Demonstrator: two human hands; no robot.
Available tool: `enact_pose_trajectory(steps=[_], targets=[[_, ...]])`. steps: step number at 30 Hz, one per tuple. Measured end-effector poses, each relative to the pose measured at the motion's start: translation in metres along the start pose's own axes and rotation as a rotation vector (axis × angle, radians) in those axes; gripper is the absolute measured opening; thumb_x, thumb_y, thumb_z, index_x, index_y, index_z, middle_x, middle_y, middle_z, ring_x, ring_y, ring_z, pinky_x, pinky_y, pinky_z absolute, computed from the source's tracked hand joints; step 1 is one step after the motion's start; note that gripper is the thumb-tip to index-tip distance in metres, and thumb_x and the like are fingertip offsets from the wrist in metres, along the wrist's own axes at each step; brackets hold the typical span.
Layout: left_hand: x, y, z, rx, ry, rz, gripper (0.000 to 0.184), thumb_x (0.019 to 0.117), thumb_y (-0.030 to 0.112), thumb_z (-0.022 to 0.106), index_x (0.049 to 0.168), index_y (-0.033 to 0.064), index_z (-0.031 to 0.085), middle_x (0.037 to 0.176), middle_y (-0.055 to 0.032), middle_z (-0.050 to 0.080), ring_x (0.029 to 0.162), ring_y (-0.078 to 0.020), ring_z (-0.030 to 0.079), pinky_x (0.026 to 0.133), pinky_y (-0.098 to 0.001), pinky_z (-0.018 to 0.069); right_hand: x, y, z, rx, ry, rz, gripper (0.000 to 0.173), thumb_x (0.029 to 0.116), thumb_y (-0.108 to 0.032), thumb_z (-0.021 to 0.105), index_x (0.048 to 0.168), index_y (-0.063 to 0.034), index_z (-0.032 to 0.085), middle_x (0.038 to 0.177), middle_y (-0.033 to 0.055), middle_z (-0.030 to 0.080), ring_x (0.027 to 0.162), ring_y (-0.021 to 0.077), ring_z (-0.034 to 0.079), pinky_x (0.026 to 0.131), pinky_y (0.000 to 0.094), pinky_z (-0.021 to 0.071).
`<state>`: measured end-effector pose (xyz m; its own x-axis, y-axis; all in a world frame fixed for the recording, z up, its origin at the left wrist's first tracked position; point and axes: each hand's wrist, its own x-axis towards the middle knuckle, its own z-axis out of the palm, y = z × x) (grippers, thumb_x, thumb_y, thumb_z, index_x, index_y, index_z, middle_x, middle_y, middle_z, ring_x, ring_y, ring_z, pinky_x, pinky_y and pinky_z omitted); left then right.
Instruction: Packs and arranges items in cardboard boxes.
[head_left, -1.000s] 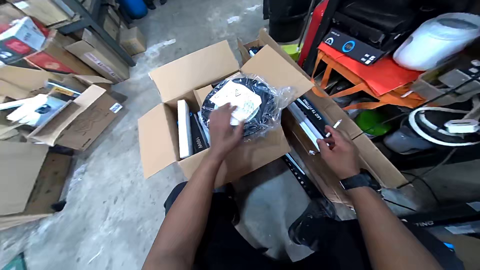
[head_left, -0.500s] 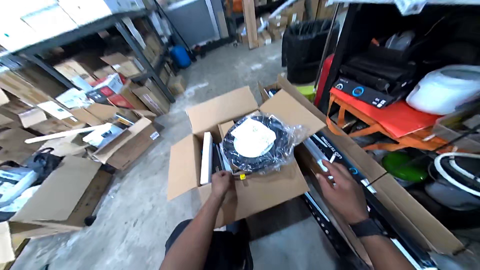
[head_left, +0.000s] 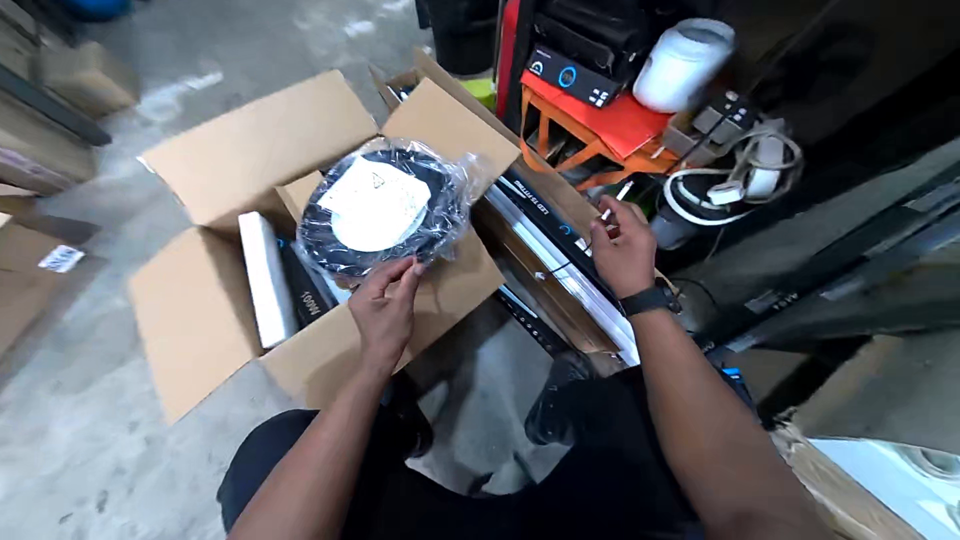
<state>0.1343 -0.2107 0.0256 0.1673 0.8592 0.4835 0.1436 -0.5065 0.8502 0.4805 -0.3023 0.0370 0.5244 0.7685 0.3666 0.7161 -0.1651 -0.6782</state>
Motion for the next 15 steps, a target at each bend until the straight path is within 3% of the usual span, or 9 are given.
enact_pose_trajectory(steps=[3, 5, 7, 10, 12, 15], targets=[[0.0, 0.011, 0.022, -0.156, -0.106, -0.166, 0.015, 0.0881, 0.011, 0.079, 0.101, 0.0042, 0.076, 0.095, -0.0037, 0.074, 0.084, -0.0124, 0.071, 0.079, -0.0323, 0.0614, -0.008, 0.016, 0.019, -0.136, -0.174, 0.013, 0.044, 0.0972, -0.011, 0.062, 0.14, -0.0026, 0.059, 0.131, 0.0229, 0.062, 0.105, 0.0378, 0.067, 0.087, 0.0585, 0.0561], [0.0, 0.013, 0.033, -0.153, -0.194, -0.223, 0.012, 0.0868, 0.014, 0.081, 0.096, 0.0068, 0.076, 0.094, -0.003, 0.073, 0.09, -0.0135, 0.069, 0.083, -0.0352, 0.0593, -0.012, 0.031, 0.041, -0.278, -0.364, -0.064, 0.046, 0.0931, -0.007, 0.067, 0.139, -0.0032, 0.06, 0.13, 0.0239, 0.062, 0.11, 0.042, 0.066, 0.091, 0.0644, 0.0537], [0.002, 0.013, 0.041, -0.136, -0.289, -0.261, 0.011, 0.0877, 0.018, 0.08, 0.093, 0.0087, 0.076, 0.095, -0.0026, 0.073, 0.093, -0.014, 0.068, 0.086, -0.0372, 0.0569, -0.012, 0.047, 0.059, -0.426, -0.557, -0.19, 0.05, 0.0876, -0.006, 0.071, 0.137, -0.0031, 0.062, 0.125, 0.0253, 0.064, 0.111, 0.0445, 0.064, 0.093, 0.0648, 0.0511], [0.004, 0.013, 0.047, -0.182, -0.36, -0.34, 0.009, 0.0909, 0.017, 0.077, 0.095, 0.0086, 0.077, 0.092, -0.0016, 0.073, 0.086, -0.0109, 0.068, 0.078, -0.033, 0.0577, -0.006, 0.06, 0.076, -0.662, -0.775, -0.304, 0.044, 0.0884, -0.008, 0.074, 0.131, -0.0011, 0.064, 0.118, 0.0254, 0.065, 0.112, 0.0443, 0.063, 0.097, 0.0597, 0.0491], [0.006, 0.012, 0.048, -0.23, -0.37, -0.368, 0.008, 0.0929, 0.015, 0.075, 0.096, 0.0076, 0.076, 0.089, -0.0014, 0.073, 0.081, -0.0106, 0.068, 0.075, -0.0315, 0.0578, -0.002, 0.071, 0.082, -0.741, -0.872, -0.303, 0.035, 0.0907, -0.003, 0.069, 0.126, -0.0022, 0.066, 0.117, 0.0239, 0.065, 0.108, 0.0432, 0.065, 0.094, 0.0586, 0.0518], [0.01, 0.012, 0.048, -0.289, -0.373, -0.412, 0.007, 0.0942, 0.011, 0.072, 0.097, 0.0052, 0.074, 0.087, -0.0032, 0.072, 0.079, -0.0117, 0.067, 0.075, -0.0305, 0.0576, 0.001, 0.065, 0.082, -0.644, -0.901, -0.142, 0.032, 0.0941, -0.006, 0.064, 0.126, -0.0068, 0.067, 0.122, 0.02, 0.065, 0.101, 0.0405, 0.068, 0.083, 0.0615, 0.0558]])
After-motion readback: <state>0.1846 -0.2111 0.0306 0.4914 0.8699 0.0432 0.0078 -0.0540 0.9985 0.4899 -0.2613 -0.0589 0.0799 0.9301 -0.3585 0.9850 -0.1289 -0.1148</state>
